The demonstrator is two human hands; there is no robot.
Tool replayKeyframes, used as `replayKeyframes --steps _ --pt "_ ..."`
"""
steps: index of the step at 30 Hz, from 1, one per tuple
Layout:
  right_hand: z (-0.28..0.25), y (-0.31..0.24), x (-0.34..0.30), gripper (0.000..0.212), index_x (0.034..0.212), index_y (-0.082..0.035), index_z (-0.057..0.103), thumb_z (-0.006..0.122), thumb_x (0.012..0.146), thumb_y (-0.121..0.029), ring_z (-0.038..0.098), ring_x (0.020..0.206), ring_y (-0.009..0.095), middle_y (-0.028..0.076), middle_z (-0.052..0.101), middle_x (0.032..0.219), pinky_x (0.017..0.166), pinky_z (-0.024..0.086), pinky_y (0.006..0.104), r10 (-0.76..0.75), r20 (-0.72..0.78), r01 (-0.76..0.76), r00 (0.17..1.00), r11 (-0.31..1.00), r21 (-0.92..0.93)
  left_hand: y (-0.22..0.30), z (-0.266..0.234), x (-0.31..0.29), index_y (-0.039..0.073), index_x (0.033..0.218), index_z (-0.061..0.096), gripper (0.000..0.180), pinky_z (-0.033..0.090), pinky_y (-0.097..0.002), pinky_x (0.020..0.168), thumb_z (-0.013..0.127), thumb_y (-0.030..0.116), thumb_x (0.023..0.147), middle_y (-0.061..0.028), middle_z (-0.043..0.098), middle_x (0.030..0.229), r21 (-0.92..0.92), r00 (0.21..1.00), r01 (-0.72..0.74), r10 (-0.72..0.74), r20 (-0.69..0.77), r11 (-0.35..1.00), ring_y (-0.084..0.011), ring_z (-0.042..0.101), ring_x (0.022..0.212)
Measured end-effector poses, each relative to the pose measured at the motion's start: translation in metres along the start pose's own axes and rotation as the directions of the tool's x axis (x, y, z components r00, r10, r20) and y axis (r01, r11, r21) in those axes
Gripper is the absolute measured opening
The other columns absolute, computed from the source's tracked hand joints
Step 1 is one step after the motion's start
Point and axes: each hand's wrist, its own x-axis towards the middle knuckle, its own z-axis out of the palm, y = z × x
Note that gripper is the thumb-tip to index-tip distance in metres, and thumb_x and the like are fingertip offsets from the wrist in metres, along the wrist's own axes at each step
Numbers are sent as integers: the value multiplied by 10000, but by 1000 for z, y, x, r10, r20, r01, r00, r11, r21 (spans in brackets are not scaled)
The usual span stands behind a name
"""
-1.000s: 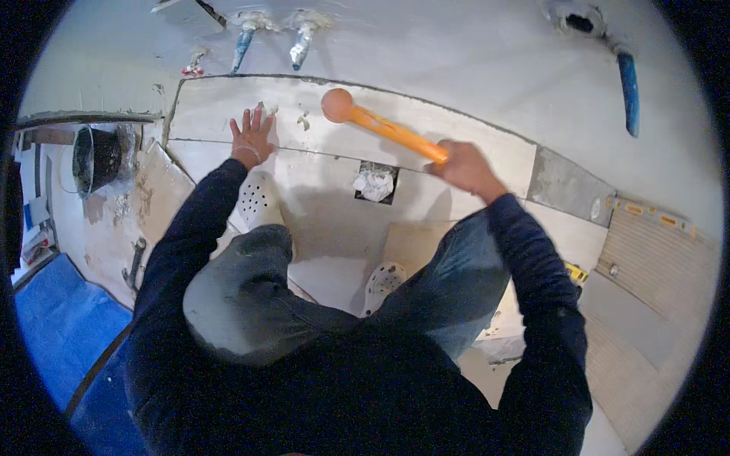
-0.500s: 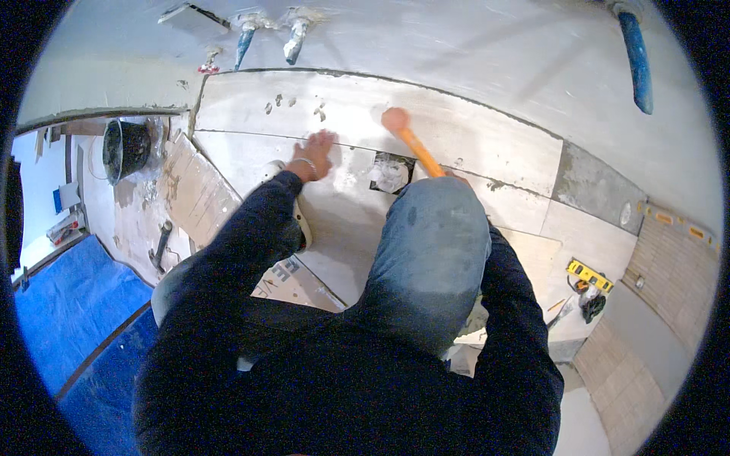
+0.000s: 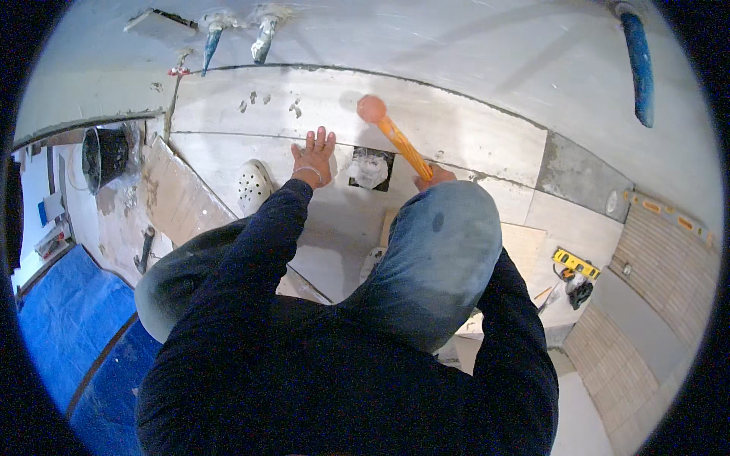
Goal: The person kneels on the floor and uses a rubber mallet to tap and set floor tiles into place. They repeatedly strike the tiles to ensure they are level and properly seated in the adhesive.
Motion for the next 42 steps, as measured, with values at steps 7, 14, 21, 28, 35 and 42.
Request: replayKeyframes --steps 7,14,21,28,35,42 --pt "9 58 11 416 1091 -86 681 695 838 -416 685 908 435 230 711 899 781 520 499 -21 1 21 1000 999 -28 19 -14 8 197 1637 27 907 139 -685 1185 542 142 893 -90 -45 1712 3 999 -43 42 18 999 -334 33 1571" --pt "29 36 -3 443 1097 -66 678 697 824 -415 677 973 426 227 718 977 830 515 496 23 -17 -21 1000 994 104 7 -10 4 190 1637 -4 886 134 -695 1181 515 199 919 -91 -56 1710 30 999 -26 25 21 999 -334 17 1571" --pt "15 -1 -17 466 1113 -56 664 718 843 -431 702 900 402 202 716 895 784 538 471 -64 -100 79 993 985 151 5 -15 -4 188 1638 78 853 99 -729 1167 541 232 923 -100 -2 1711 -21 1000 9 -9 12 1000 -352 53 1566" --pt "12 31 9 487 1127 -53 659 720 855 -453 692 958 420 232 715 930 825 535 479 -83 -87 91 993 991 99 17 -16 2 184 1637 87 827 104 -729 1166 541 258 949 -94 3 1711 -12 999 3 -4 -35 1000 -363 69 1563" --pt "17 2 -8 453 1101 -35 671 668 864 -421 689 959 435 257 711 947 822 538 502 -34 -183 57 983 991 121 5 -4 -4 187 1626 163 746 95 -725 1169 498 265 965 -90 57 1707 -35 998 61 -62 -30 998 -364 116 1554" --pt "41 76 44 329 978 51 648 658 820 -238 671 652 409 262 657 712 590 512 470 58 -157 -63 986 998 -25 42 -52 12 106 1473 465 593 168 -717 1154 564 275 914 -104 337 1602 -27 990 134 -135 -33 991 -334 290 1484"
